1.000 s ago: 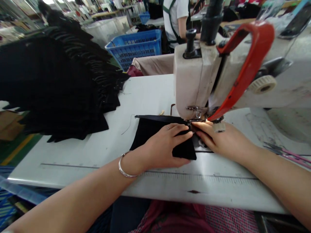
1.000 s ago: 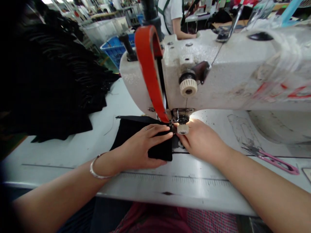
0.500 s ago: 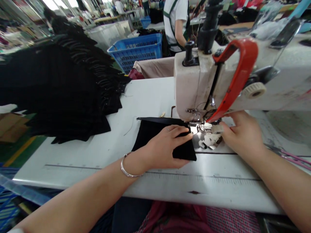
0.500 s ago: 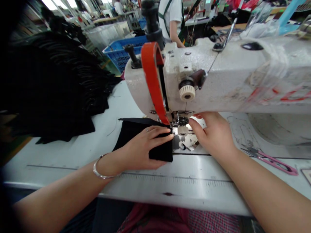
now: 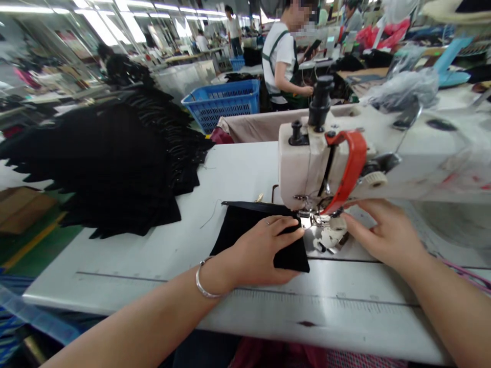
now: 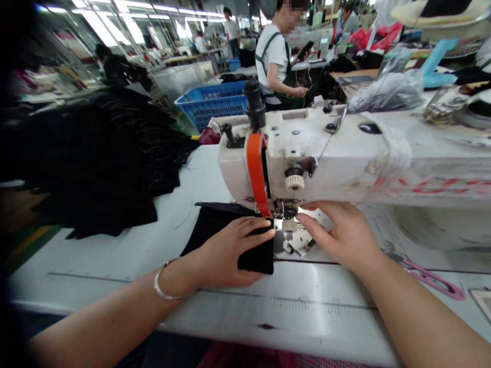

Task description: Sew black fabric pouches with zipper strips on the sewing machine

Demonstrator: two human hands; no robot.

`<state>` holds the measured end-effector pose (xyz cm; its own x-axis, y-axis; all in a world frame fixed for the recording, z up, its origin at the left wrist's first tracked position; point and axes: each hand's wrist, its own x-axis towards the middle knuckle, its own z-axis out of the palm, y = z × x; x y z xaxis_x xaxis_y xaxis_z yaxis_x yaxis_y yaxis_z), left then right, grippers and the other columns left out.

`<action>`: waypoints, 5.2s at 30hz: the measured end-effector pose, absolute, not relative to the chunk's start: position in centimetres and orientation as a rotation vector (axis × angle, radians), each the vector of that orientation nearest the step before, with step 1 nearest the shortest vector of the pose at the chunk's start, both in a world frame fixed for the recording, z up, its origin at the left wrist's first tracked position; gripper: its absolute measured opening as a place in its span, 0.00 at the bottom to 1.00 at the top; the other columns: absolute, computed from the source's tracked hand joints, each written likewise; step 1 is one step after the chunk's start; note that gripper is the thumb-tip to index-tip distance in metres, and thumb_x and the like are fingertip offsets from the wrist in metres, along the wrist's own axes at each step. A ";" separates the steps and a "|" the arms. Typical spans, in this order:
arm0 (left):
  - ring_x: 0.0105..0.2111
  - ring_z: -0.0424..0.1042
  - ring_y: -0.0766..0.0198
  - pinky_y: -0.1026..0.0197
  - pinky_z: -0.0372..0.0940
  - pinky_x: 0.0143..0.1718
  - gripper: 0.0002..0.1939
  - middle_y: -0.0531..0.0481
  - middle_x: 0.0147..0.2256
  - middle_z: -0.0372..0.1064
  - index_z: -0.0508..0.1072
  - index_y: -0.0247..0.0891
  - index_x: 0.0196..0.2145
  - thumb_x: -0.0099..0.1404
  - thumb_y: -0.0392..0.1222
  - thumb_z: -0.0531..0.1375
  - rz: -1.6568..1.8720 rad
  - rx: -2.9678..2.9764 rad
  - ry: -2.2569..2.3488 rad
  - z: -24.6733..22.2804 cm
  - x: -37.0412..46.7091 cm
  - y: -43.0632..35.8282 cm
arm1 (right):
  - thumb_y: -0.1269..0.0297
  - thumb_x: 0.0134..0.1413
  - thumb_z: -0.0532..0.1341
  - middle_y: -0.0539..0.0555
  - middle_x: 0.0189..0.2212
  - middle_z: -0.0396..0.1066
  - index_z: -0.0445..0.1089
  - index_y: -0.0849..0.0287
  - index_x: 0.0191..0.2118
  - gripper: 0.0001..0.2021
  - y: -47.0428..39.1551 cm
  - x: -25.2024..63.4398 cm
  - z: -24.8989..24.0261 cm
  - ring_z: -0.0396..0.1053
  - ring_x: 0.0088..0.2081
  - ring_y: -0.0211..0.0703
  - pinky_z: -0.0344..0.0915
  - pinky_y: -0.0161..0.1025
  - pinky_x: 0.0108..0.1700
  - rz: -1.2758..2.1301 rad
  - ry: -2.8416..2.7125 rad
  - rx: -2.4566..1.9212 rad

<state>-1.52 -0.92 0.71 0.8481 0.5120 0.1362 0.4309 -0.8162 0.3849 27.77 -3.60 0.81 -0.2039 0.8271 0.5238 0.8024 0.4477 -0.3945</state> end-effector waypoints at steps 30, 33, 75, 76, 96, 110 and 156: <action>0.60 0.68 0.50 0.44 0.57 0.67 0.21 0.43 0.58 0.72 0.71 0.41 0.61 0.73 0.43 0.54 0.608 2.158 0.875 3.0 -2.6 2.4 | 0.64 0.43 0.75 0.59 0.48 0.77 0.73 0.59 0.47 0.23 -4.2 20.5 -2.0 0.75 0.41 0.52 0.71 0.44 0.40 -0.350 -2.423 -0.977; 0.57 0.72 0.51 0.47 0.62 0.64 0.19 0.42 0.55 0.75 0.73 0.38 0.58 0.74 0.44 0.53 0.631 2.193 0.825 3.5 -2.3 2.4 | 0.72 0.53 0.68 0.54 0.40 0.78 0.74 0.57 0.43 0.11 -4.4 20.1 -1.9 0.74 0.38 0.46 0.70 0.41 0.39 -0.314 -2.469 -0.879; 0.54 0.71 0.54 0.48 0.67 0.58 0.13 0.41 0.52 0.73 0.71 0.32 0.53 0.73 0.34 0.56 0.317 3.015 0.624 0.9 -0.6 -1.8 | 0.66 0.69 0.57 0.53 0.41 0.78 0.77 0.57 0.45 0.10 -5.7 23.7 1.5 0.75 0.43 0.43 0.71 0.44 0.47 0.282 -2.502 -0.830; 0.51 0.73 0.56 0.50 0.68 0.56 0.11 0.42 0.49 0.75 0.73 0.32 0.51 0.74 0.35 0.56 0.432 2.941 0.649 0.9 -0.6 -2.2 | 0.65 0.69 0.57 0.53 0.40 0.78 0.78 0.56 0.44 0.10 -5.5 24.1 1.8 0.74 0.42 0.42 0.70 0.43 0.46 0.320 -2.505 -0.847; 0.47 0.76 0.62 0.55 0.72 0.53 0.08 0.47 0.45 0.78 0.75 0.33 0.46 0.74 0.32 0.56 0.739 2.819 0.455 0.1 -1.0 -1.9 | 0.65 0.67 0.58 0.52 0.34 0.71 0.78 0.53 0.46 0.11 -6.0 23.5 1.3 0.66 0.36 0.43 0.61 0.43 0.38 0.310 -2.593 -0.868; 0.48 0.76 0.62 0.58 0.72 0.53 0.08 0.47 0.44 0.79 0.77 0.30 0.44 0.73 0.31 0.58 0.646 2.992 0.440 0.5 -0.5 -1.1 | 0.67 0.65 0.58 0.56 0.45 0.75 0.76 0.57 0.48 0.11 -6.6 22.9 1.4 0.72 0.45 0.49 0.70 0.49 0.48 0.257 -2.531 -0.939; 0.49 0.76 0.63 0.58 0.71 0.56 0.11 0.47 0.48 0.78 0.77 0.33 0.48 0.71 0.30 0.58 0.665 2.881 0.501 -0.3 -0.6 1.6 | 0.65 0.67 0.55 0.59 0.43 0.76 0.73 0.60 0.54 0.15 -5.7 23.0 0.4 0.74 0.39 0.50 0.69 0.46 0.37 0.090 -2.474 -1.183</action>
<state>-0.60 1.60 -0.27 0.8468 0.3508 0.3999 0.2875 -0.9343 0.2107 22.95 -5.69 0.43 -0.5644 0.7600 0.3222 0.7346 0.6404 -0.2239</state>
